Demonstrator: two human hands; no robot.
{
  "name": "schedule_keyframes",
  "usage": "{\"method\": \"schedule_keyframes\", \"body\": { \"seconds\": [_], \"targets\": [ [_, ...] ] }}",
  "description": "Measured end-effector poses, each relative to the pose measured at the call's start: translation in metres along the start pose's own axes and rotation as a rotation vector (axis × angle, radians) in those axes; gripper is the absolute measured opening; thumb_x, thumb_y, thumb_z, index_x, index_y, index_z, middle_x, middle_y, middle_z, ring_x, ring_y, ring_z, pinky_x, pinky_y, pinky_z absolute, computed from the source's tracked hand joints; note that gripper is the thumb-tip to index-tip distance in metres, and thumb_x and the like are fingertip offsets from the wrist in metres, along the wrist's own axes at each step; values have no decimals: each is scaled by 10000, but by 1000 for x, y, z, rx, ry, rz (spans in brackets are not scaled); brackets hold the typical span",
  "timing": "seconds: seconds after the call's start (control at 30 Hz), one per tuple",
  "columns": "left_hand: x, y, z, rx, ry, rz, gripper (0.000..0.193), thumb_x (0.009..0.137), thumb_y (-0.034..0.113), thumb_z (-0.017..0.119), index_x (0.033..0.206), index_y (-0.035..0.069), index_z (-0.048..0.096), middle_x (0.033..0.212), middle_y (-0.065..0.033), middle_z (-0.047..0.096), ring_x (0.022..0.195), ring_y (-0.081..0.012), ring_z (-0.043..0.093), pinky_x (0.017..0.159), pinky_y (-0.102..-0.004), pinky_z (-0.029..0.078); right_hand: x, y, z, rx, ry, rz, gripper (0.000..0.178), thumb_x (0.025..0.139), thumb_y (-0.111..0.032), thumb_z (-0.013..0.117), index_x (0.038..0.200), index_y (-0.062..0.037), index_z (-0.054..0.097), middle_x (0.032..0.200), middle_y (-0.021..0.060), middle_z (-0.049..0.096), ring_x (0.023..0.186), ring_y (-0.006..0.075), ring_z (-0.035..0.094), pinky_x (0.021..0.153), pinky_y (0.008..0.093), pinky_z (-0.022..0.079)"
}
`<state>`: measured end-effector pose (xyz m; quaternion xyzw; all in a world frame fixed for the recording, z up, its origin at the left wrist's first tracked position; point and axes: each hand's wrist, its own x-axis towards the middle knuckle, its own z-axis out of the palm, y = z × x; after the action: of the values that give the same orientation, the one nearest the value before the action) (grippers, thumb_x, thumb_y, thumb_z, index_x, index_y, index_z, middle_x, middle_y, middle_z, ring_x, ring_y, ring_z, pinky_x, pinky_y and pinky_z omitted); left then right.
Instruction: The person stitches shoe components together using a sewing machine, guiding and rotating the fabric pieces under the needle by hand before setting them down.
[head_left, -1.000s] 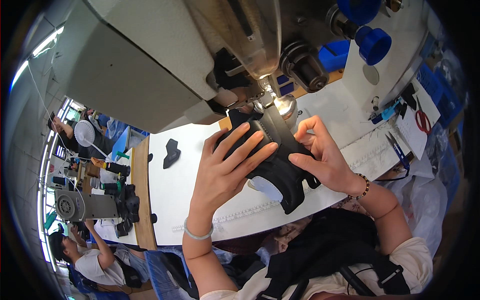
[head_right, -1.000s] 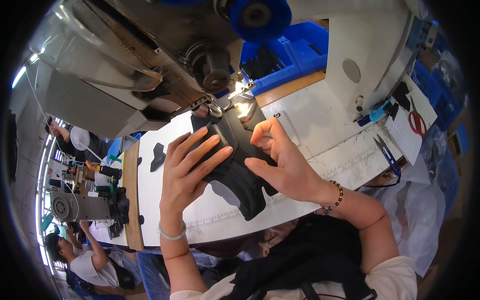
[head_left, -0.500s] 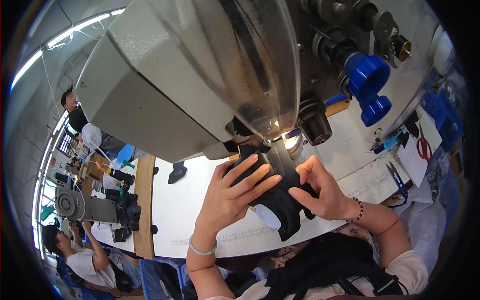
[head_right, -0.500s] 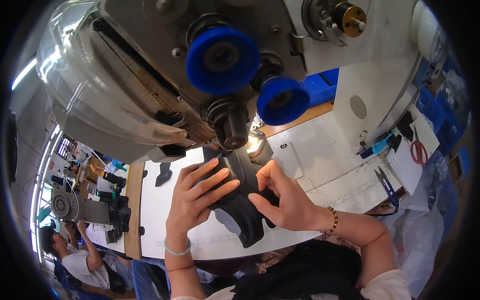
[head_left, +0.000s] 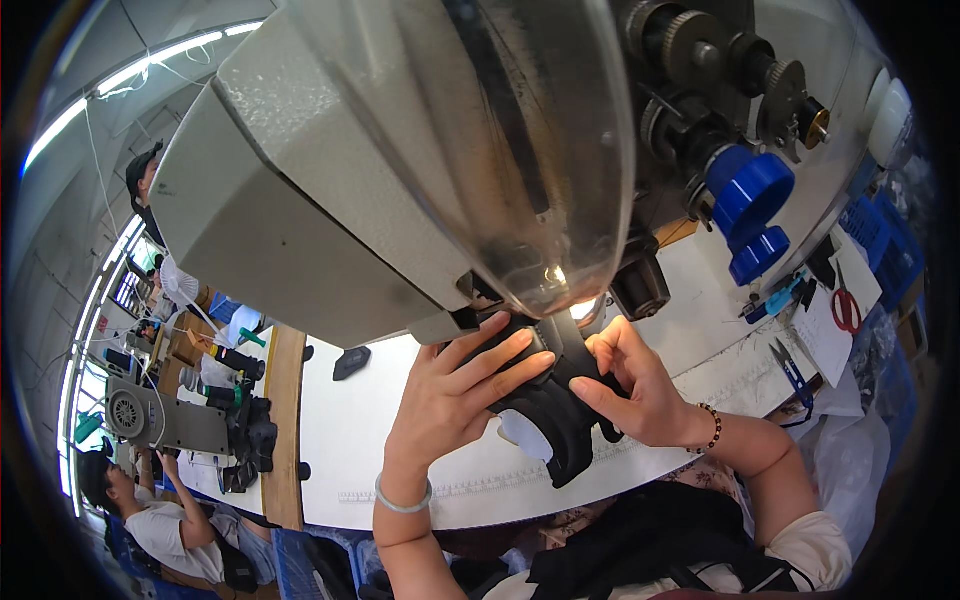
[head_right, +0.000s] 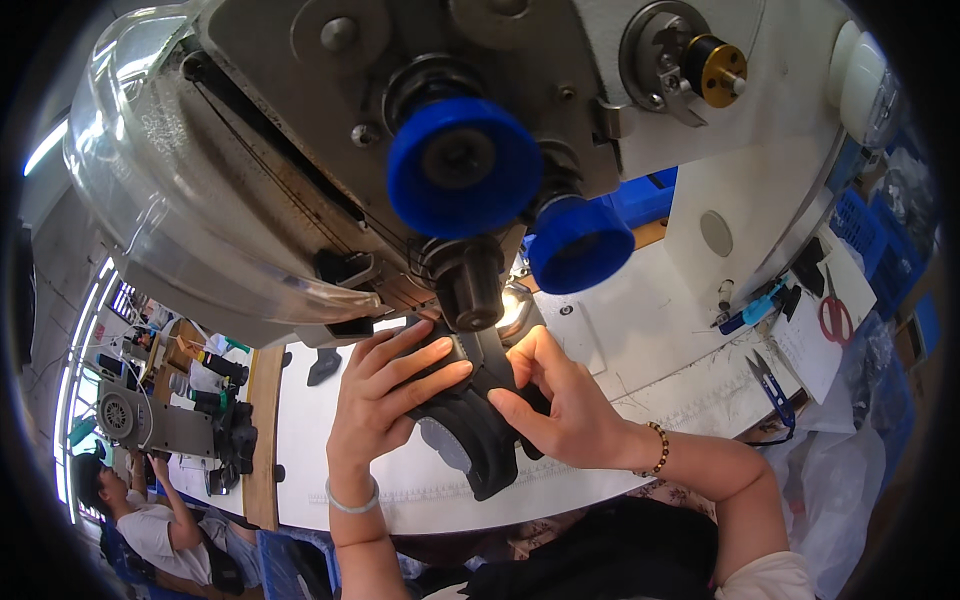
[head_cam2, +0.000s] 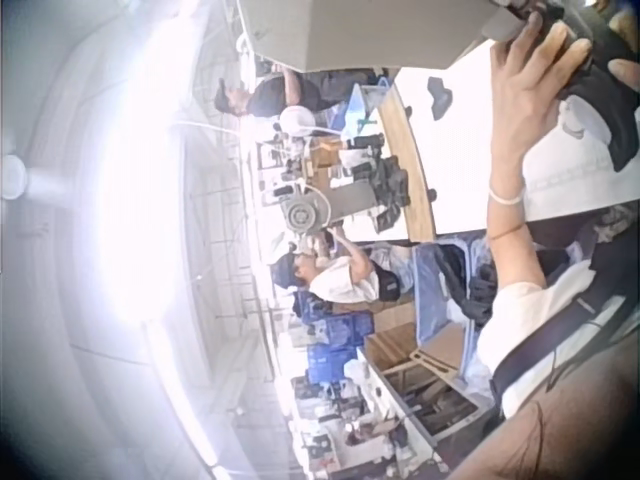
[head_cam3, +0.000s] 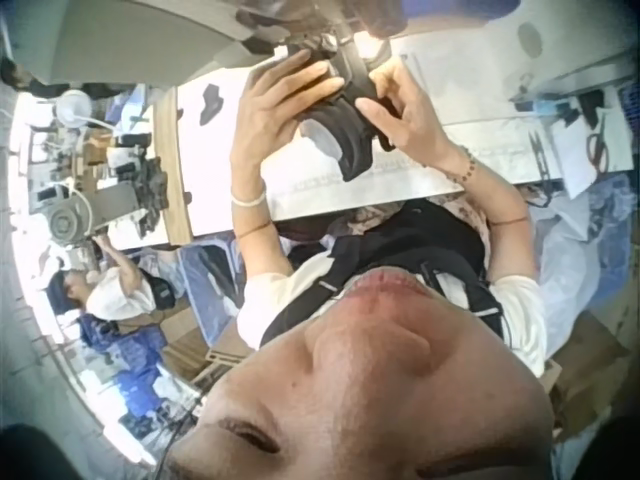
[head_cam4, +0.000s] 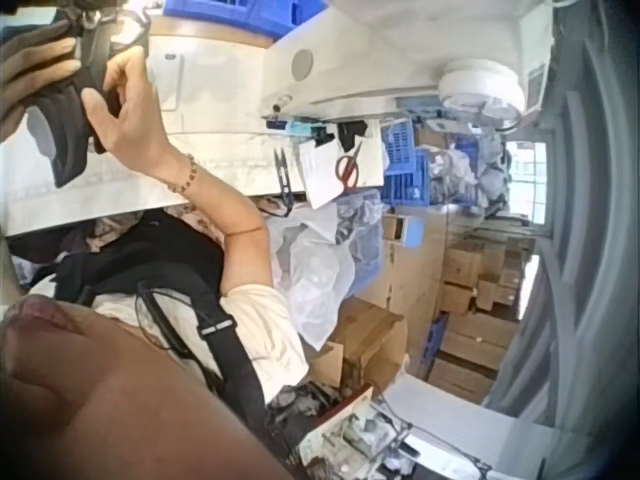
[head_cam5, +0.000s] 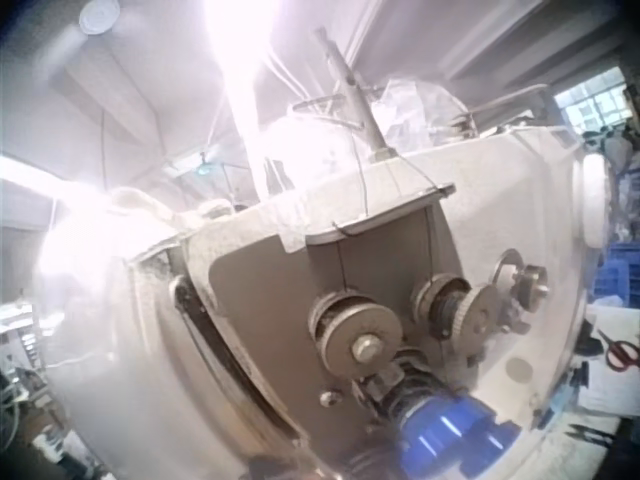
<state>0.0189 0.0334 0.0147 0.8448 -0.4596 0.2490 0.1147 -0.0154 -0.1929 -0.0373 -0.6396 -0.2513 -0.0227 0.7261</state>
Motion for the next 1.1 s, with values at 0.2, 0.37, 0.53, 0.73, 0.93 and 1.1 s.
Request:
{"method": "schedule_keyframes", "body": {
  "seconds": [0.2,0.37,0.53,0.73,0.93,1.1],
  "targets": [
    [5,1,-1,35,-5,7,564,689,59,640,1202,294,670,1188,65,618,1202,-183,555,899,-389,447,3,8,-4,71,8,-27,246,912,-72,613,943,-65,368,890,16,432,784,32,430,664,197,386],
    [10,-3,2,-15,13,-50,569,642,31,599,1156,255,702,1151,7,633,1125,-229,598,828,-360,486,12,6,-6,81,47,-23,251,911,-90,628,924,-70,378,842,-4,437,730,24,422,621,201,377],
    [9,-15,7,-155,37,-121,600,539,83,496,1072,188,751,1072,-80,644,1017,-269,644,843,-362,540,18,-11,-10,-144,44,48,253,909,-140,654,868,-78,412,730,-41,447,628,22,407,555,212,365],
    [10,-18,10,-202,134,-50,651,550,-66,549,1106,219,731,1049,-58,662,932,-267,634,735,-377,525,15,-11,-6,-50,29,140,264,912,-172,659,836,-83,422,705,-45,446,611,22,388,524,214,334],
    [11,-19,14,-262,125,-99,691,521,-80,506,1102,215,737,1072,-61,662,965,-271,634,768,-363,532,16,-4,-6,17,67,90,260,918,-177,655,835,-96,422,716,-48,435,625,18,369,526,204,328],
    [10,-27,10,-296,138,-89,687,527,-84,503,1100,212,740,1103,-83,680,906,-263,654,724,-346,539,24,-30,-7,25,52,283,275,920,-189,656,836,-87,414,705,-16,498,671,17,481,574,186,402]
  ]
}}
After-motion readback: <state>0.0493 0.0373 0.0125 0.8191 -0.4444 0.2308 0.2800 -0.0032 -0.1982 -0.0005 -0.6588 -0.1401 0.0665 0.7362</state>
